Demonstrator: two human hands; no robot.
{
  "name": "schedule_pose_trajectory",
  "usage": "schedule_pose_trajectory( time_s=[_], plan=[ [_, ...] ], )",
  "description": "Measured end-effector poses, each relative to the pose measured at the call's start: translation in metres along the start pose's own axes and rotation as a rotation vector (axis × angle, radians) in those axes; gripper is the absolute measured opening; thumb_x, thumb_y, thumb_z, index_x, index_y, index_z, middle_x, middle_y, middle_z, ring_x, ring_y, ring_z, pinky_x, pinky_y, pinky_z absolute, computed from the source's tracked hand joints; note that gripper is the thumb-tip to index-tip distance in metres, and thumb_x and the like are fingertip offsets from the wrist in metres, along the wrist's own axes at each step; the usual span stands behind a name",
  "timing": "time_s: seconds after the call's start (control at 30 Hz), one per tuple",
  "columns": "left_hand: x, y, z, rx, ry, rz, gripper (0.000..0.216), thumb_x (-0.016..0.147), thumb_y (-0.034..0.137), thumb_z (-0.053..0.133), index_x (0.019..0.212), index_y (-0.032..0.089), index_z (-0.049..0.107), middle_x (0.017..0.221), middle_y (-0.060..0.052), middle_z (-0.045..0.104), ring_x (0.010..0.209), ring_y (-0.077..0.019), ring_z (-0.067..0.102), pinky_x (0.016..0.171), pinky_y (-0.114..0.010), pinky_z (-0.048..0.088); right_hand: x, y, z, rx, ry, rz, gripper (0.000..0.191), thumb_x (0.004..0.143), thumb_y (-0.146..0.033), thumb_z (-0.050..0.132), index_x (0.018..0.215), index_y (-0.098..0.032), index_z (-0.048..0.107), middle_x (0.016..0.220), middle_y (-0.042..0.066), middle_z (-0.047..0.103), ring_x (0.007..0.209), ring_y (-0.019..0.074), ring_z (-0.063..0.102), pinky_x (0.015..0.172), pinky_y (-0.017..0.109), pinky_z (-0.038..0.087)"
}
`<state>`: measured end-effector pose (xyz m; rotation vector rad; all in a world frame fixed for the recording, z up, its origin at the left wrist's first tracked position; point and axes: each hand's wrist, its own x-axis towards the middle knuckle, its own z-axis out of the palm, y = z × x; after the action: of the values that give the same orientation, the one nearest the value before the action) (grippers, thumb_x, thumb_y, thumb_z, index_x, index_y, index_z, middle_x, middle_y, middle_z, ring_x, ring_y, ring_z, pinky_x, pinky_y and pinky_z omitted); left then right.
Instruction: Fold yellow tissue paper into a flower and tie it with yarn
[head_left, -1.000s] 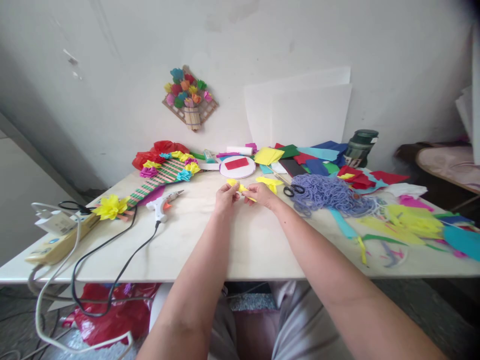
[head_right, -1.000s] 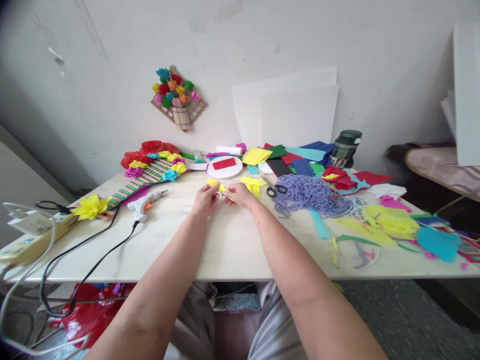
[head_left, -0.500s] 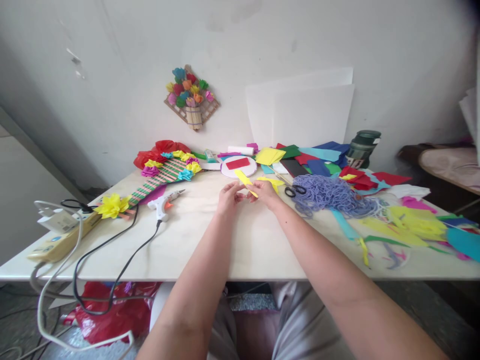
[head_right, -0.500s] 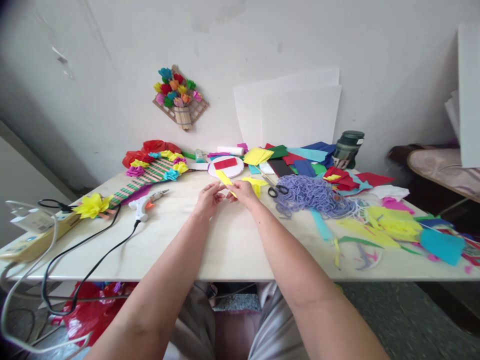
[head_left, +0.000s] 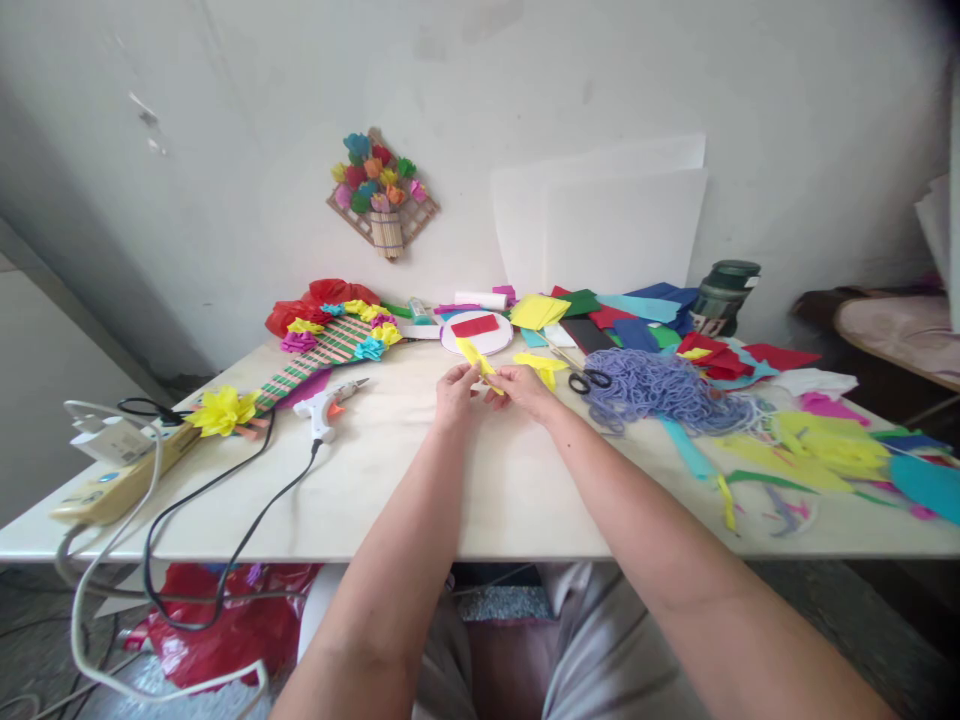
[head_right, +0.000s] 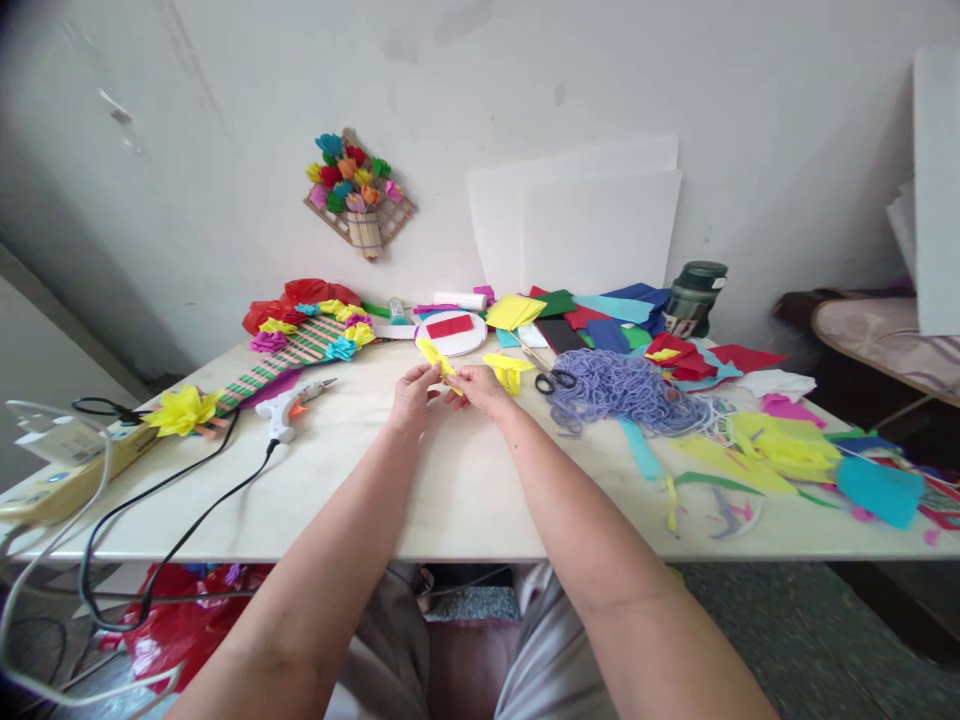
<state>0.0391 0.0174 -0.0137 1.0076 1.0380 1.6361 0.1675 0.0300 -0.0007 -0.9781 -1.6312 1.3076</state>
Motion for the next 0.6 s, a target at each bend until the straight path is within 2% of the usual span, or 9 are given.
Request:
schedule_pose_trajectory(
  time_s=[0.13, 0.3, 0.43, 0.5, 0.6],
  plan=[
    [-0.001, -0.001, 0.001, -0.063, -0.061, 0.008, 0.027, 0.061, 0.037, 0.069, 0.075, 0.014, 0.065, 0.069, -0.003, 0.062, 0.056, -0.0089, 0.055, 0.056, -0.021, 0.042, 0.000, 0.000, 0.003, 0.014, -0.011, 0.011, 0.025, 0.075, -0.039, 0.058, 0.069, -0.015, 0.057, 0.055, 0.001, 0.063, 0.040, 0.0089, 0.054, 0.042, 0.019, 0.043],
    [-0.003, 0.002, 0.002, -0.123, -0.148, -0.004, 0.030, 0.061, 0.037, 0.068, 0.076, 0.012, 0.063, 0.068, -0.005, 0.063, 0.046, -0.0103, 0.051, 0.041, -0.023, 0.036, -0.003, -0.002, 0.008, -0.049, -0.052, 0.020, 0.024, 0.073, -0.037, 0.061, 0.065, -0.014, 0.058, 0.055, 0.001, 0.062, 0.043, 0.0085, 0.055, 0.042, 0.018, 0.044],
    [0.000, 0.000, 0.000, -0.140, -0.069, -0.006, 0.029, 0.058, 0.033, 0.070, 0.075, 0.011, 0.064, 0.068, -0.006, 0.064, 0.050, -0.0109, 0.054, 0.047, -0.023, 0.042, -0.003, -0.003, 0.006, -0.096, -0.081, -0.018, 0.025, 0.070, -0.037, 0.062, 0.063, -0.014, 0.060, 0.055, 0.001, 0.061, 0.044, 0.0083, 0.055, 0.044, 0.019, 0.045],
    [0.003, -0.002, -0.001, -0.145, -0.025, -0.019, 0.028, 0.059, 0.032, 0.070, 0.075, 0.010, 0.064, 0.068, -0.006, 0.064, 0.052, -0.0109, 0.056, 0.051, -0.023, 0.044, -0.002, -0.005, 0.001, -0.126, -0.030, -0.071, 0.025, 0.070, -0.037, 0.061, 0.064, -0.013, 0.061, 0.056, 0.002, 0.061, 0.043, 0.0084, 0.054, 0.045, 0.020, 0.046],
    [0.004, -0.004, -0.002, -0.125, 0.019, -0.058, 0.026, 0.060, 0.028, 0.069, 0.078, 0.010, 0.063, 0.071, -0.007, 0.066, 0.055, -0.0107, 0.058, 0.054, -0.022, 0.045, 0.002, -0.005, -0.011, -0.145, 0.174, -0.156, 0.024, 0.071, -0.036, 0.056, 0.067, -0.013, 0.062, 0.055, 0.002, 0.061, 0.040, 0.0075, 0.050, 0.045, 0.021, 0.044]
  ],
)
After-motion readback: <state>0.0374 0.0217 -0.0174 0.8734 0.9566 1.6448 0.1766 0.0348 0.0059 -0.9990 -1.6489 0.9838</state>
